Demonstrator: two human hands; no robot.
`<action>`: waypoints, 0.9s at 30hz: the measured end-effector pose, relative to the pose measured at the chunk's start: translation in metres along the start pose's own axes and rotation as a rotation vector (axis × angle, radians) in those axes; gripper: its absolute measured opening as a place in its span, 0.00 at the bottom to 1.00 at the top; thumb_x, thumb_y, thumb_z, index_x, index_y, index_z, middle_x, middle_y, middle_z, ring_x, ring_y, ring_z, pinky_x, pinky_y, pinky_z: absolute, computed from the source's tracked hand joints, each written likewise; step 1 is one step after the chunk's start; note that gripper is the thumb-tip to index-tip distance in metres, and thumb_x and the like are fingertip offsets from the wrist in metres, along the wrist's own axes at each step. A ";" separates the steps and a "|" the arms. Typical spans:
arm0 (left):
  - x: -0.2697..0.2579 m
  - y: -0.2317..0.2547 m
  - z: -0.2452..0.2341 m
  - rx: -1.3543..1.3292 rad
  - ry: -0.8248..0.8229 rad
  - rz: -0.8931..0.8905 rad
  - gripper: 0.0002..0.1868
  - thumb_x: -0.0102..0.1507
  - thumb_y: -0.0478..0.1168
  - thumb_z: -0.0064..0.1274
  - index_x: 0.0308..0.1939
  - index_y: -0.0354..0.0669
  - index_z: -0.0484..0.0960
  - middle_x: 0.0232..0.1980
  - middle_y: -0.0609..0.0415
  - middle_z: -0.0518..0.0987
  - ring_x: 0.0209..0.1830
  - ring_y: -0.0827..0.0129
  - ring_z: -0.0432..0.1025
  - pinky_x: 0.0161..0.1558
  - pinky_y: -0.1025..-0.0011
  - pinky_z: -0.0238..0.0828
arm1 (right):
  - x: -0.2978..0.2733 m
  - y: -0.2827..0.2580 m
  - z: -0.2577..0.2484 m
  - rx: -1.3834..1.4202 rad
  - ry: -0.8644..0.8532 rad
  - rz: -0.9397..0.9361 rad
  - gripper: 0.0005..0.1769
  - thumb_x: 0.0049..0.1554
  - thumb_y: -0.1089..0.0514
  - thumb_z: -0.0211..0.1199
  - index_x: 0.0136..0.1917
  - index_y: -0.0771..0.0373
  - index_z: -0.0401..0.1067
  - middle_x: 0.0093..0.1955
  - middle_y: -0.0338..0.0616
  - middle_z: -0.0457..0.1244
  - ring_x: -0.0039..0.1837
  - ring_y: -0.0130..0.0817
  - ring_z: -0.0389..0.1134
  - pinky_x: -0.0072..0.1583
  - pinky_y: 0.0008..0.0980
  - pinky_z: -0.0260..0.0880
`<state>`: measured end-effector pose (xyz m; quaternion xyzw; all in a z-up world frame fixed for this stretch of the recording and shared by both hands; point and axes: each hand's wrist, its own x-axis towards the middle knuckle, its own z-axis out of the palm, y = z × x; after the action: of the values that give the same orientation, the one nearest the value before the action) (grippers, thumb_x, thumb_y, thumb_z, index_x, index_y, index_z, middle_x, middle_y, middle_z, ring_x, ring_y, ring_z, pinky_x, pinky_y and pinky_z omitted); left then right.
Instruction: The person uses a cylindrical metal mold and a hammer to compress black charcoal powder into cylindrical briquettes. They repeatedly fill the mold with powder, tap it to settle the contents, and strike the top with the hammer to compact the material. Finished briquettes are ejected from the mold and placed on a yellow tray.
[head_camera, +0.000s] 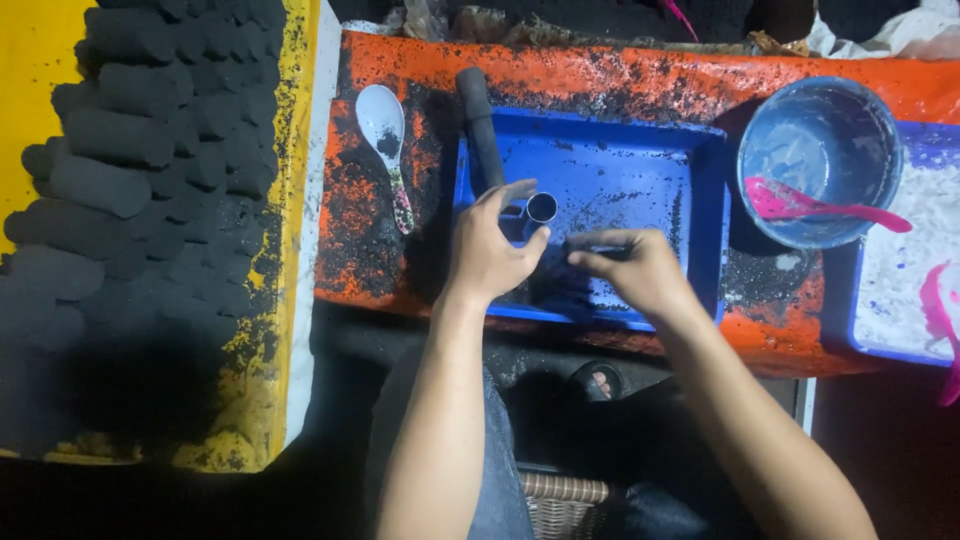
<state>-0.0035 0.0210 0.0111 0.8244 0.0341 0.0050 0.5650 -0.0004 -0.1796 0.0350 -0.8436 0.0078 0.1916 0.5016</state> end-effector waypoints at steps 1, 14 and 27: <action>0.000 0.001 0.000 -0.001 0.001 0.004 0.27 0.57 0.45 0.66 0.60 0.46 0.83 0.55 0.46 0.84 0.54 0.51 0.81 0.50 0.61 0.82 | -0.002 -0.011 -0.005 -0.002 0.002 -0.003 0.10 0.55 0.62 0.74 0.52 0.61 0.83 0.50 0.56 0.73 0.57 0.48 0.75 0.57 0.41 0.74; 0.002 0.005 -0.002 0.031 0.032 0.034 0.21 0.54 0.42 0.67 0.51 0.45 0.86 0.48 0.47 0.84 0.49 0.51 0.81 0.47 0.62 0.82 | 0.026 -0.085 -0.006 -0.248 0.029 -0.223 0.14 0.52 0.65 0.72 0.53 0.63 0.82 0.48 0.56 0.73 0.52 0.52 0.76 0.51 0.43 0.76; 0.000 0.013 -0.005 0.038 0.032 0.044 0.20 0.55 0.38 0.65 0.52 0.40 0.86 0.48 0.44 0.84 0.50 0.46 0.80 0.46 0.58 0.82 | 0.029 -0.087 0.000 -0.475 -0.039 -0.250 0.15 0.53 0.64 0.70 0.55 0.62 0.81 0.50 0.55 0.73 0.50 0.52 0.76 0.47 0.45 0.79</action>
<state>-0.0026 0.0212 0.0252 0.8353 0.0250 0.0301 0.5484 0.0442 -0.1313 0.0988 -0.9282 -0.1511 0.1408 0.3095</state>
